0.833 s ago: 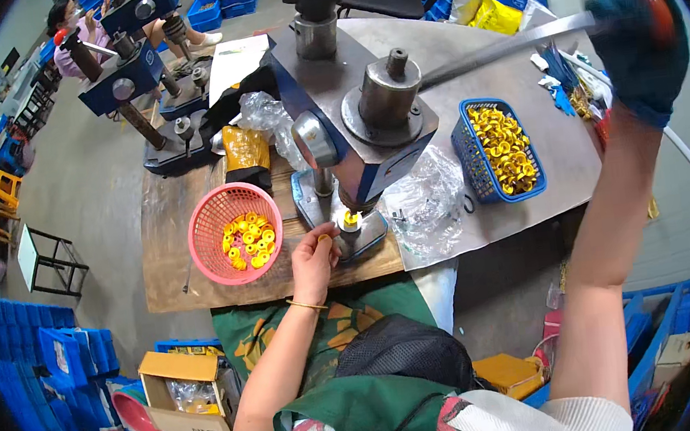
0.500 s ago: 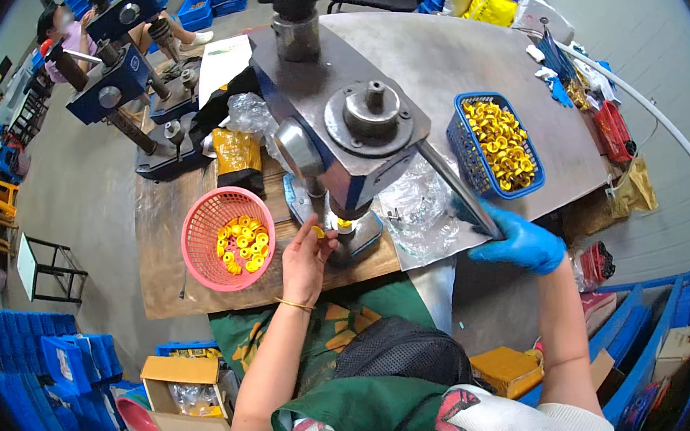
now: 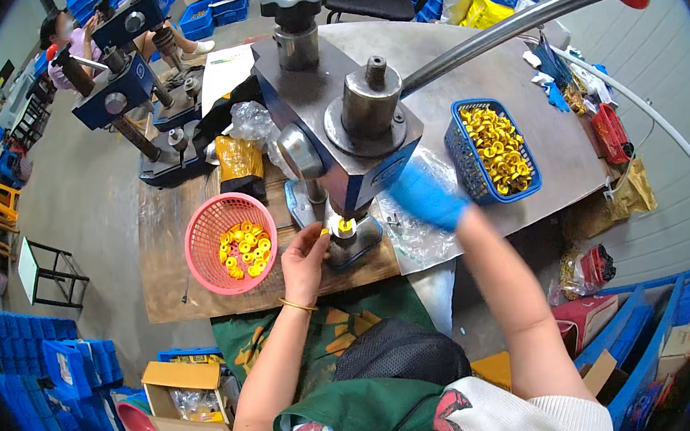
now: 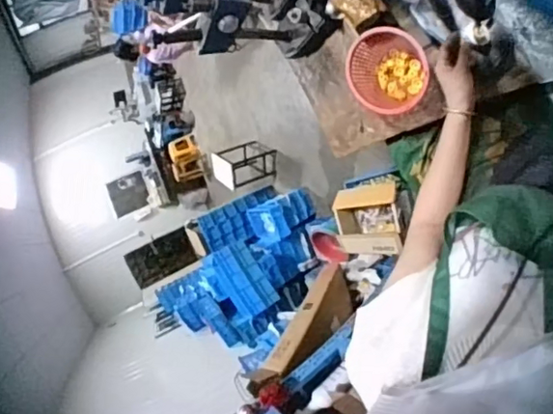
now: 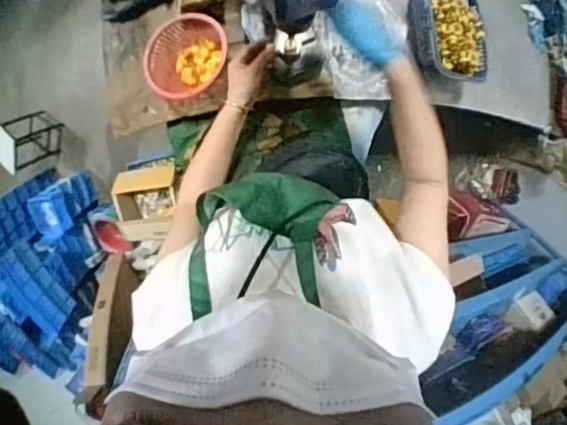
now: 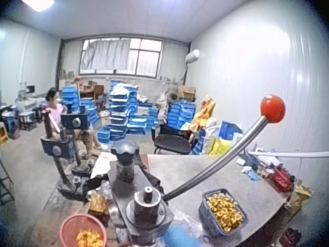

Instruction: Operates a manual arbor press to assemble yellow plastic components on a fabrication floor.

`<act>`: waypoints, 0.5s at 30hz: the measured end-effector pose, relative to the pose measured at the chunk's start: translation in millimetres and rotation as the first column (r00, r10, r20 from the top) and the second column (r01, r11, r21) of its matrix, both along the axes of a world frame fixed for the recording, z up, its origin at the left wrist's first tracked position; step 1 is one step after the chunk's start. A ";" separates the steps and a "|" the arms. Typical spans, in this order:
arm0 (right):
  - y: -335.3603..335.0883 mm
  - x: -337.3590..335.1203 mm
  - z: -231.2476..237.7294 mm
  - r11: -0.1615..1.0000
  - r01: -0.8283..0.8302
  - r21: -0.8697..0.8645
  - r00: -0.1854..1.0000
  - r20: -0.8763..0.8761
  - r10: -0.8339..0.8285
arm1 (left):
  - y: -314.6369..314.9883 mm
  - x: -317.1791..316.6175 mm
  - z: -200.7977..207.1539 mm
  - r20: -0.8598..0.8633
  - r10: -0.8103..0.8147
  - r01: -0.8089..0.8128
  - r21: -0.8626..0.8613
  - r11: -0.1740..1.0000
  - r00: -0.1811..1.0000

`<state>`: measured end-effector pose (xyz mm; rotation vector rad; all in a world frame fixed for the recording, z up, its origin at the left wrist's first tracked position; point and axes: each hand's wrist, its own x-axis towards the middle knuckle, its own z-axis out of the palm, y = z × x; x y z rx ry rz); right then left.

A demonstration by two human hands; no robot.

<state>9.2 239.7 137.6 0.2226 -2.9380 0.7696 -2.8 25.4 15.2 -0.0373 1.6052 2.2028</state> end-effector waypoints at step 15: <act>97.5 11.1 -60.8 0.816 0.520 -0.254 0.640 -0.517 -0.569 | 19.2 -6.8 -2.1 -0.846 -0.321 -0.368 -0.485 0.793 0.426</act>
